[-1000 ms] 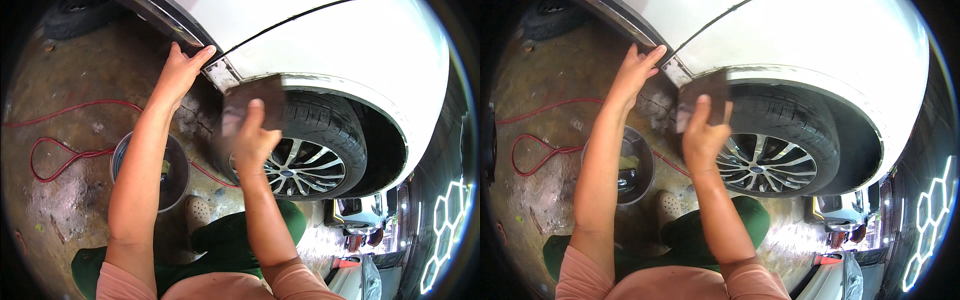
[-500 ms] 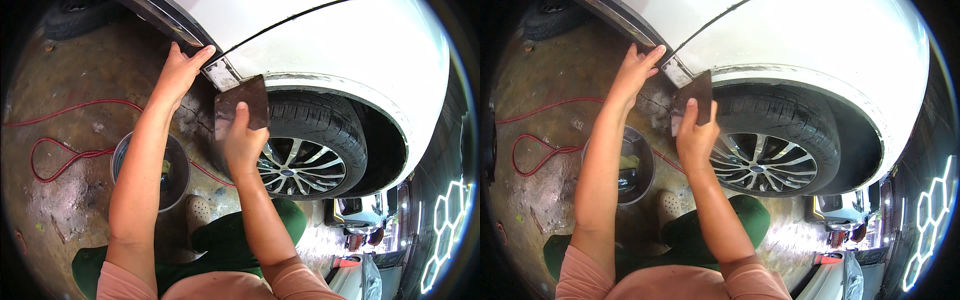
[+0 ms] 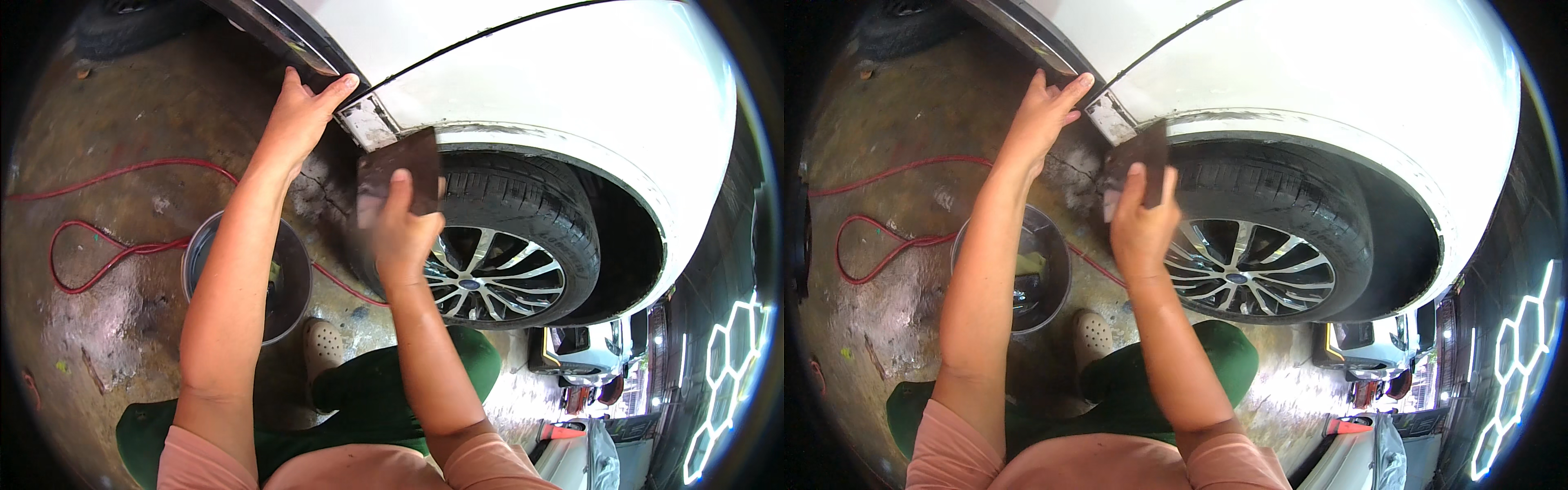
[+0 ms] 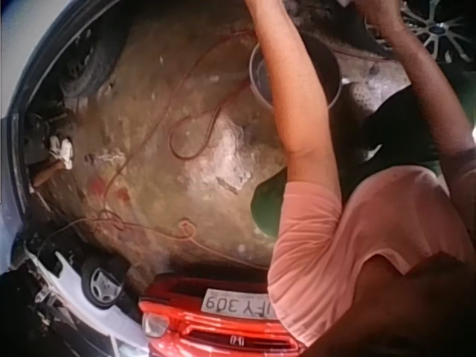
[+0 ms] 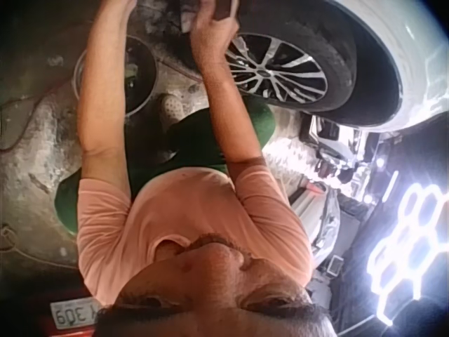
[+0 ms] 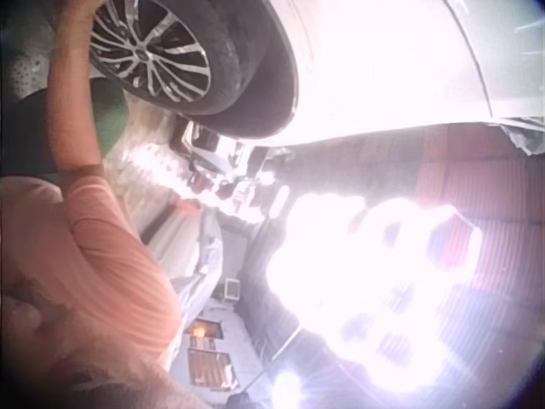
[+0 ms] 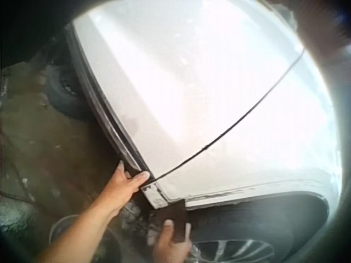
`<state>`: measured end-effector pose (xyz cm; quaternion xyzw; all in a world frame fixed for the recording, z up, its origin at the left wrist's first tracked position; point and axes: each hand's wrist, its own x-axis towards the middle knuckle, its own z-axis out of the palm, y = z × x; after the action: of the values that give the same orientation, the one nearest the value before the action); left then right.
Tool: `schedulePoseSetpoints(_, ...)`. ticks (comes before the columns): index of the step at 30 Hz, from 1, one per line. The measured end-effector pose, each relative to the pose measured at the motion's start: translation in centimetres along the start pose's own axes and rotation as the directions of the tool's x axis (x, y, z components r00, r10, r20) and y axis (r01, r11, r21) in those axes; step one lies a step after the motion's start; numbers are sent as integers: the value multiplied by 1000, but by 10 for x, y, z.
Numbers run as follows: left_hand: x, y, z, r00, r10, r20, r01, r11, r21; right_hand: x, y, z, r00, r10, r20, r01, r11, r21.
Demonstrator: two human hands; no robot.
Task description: The person sands the lower side panel of a white car near the front wheel using a sanding block. They repeatedly dip the block into a bucket of water and continue sanding the same area.
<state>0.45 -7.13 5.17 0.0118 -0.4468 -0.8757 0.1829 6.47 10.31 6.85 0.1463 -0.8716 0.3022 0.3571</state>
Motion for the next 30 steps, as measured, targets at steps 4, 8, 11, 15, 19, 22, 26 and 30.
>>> schedulePoseSetpoints(4,-1,0,-5,1000,9,-9,-9,999,31,10,-22,-12,959,265,101,-283,861,422)
schedulePoseSetpoints(8,1,1,-3,1000,-13,-12,14,999,44,-1,-9,0,994,68,85,-77,991,105)
schedulePoseSetpoints(11,-2,3,-5,1000,-14,-9,14,1000,19,5,-8,-6,970,224,93,-242,920,309)
schedulePoseSetpoints(15,0,-1,-3,999,13,-32,-12,999,30,2,-7,-1,994,106,36,-112,946,304)
schedulePoseSetpoints(19,-4,4,-5,999,-28,-26,29,999,32,6,-16,-6,971,220,95,-239,889,389)
schedulePoseSetpoints(22,0,2,-10,1000,-3,18,2,999,43,7,-11,-4,972,186,144,-229,892,390)
schedulePoseSetpoints(26,-2,8,-11,992,-110,69,104,991,83,-7,12,3,896,62,439,-119,987,103)
schedulePoseSetpoints(30,2,2,-54,983,-164,-87,180,957,228,-10,-4,-17,609,-100,787,216,976,-43)
